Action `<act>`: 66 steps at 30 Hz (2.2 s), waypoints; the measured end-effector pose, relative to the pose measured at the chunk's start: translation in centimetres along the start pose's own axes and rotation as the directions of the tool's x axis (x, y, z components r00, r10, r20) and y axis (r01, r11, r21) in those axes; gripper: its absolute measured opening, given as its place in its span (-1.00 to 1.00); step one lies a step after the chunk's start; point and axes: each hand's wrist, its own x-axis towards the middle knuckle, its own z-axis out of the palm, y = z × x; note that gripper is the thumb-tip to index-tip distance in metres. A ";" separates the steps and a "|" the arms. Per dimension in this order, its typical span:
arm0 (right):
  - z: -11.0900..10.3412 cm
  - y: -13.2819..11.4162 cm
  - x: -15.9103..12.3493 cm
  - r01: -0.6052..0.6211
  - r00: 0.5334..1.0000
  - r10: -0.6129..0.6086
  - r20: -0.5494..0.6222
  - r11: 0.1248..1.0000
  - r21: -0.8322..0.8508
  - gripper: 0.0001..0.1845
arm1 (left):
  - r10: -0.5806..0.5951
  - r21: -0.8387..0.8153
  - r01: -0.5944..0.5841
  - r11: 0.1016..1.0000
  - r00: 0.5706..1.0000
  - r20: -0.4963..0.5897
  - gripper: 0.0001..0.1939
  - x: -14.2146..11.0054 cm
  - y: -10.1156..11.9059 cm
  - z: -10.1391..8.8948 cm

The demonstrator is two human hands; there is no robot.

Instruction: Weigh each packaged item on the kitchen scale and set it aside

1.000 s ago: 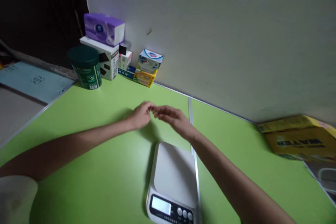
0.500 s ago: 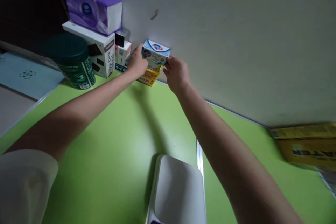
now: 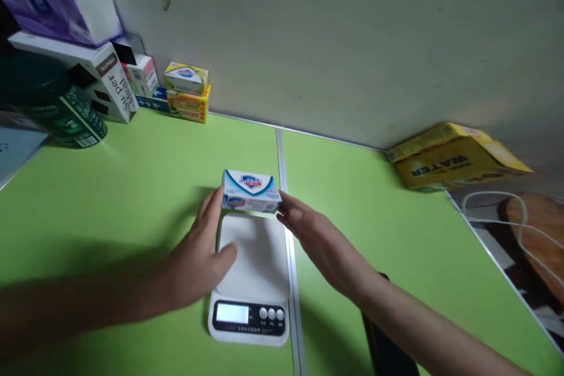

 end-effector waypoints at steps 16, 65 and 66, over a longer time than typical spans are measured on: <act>-0.8 5.9 -9.2 0.028 0.994 -0.071 -0.079 0.891 -0.453 -0.16 | -0.056 0.472 0.030 0.881 0.998 0.041 -0.10 -7.6 -1.1 2.4; -35.7 14.3 -10.9 -0.211 0.384 -0.205 -0.900 0.930 -0.301 -0.29 | 0.293 0.349 -0.618 0.705 0.701 0.650 -0.27 19.5 11.6 37.2; -36.4 14.6 -10.5 -0.210 0.358 -0.221 -0.907 0.927 -0.309 -0.30 | 0.300 0.350 -0.627 0.696 0.696 0.652 -0.28 20.0 11.5 37.8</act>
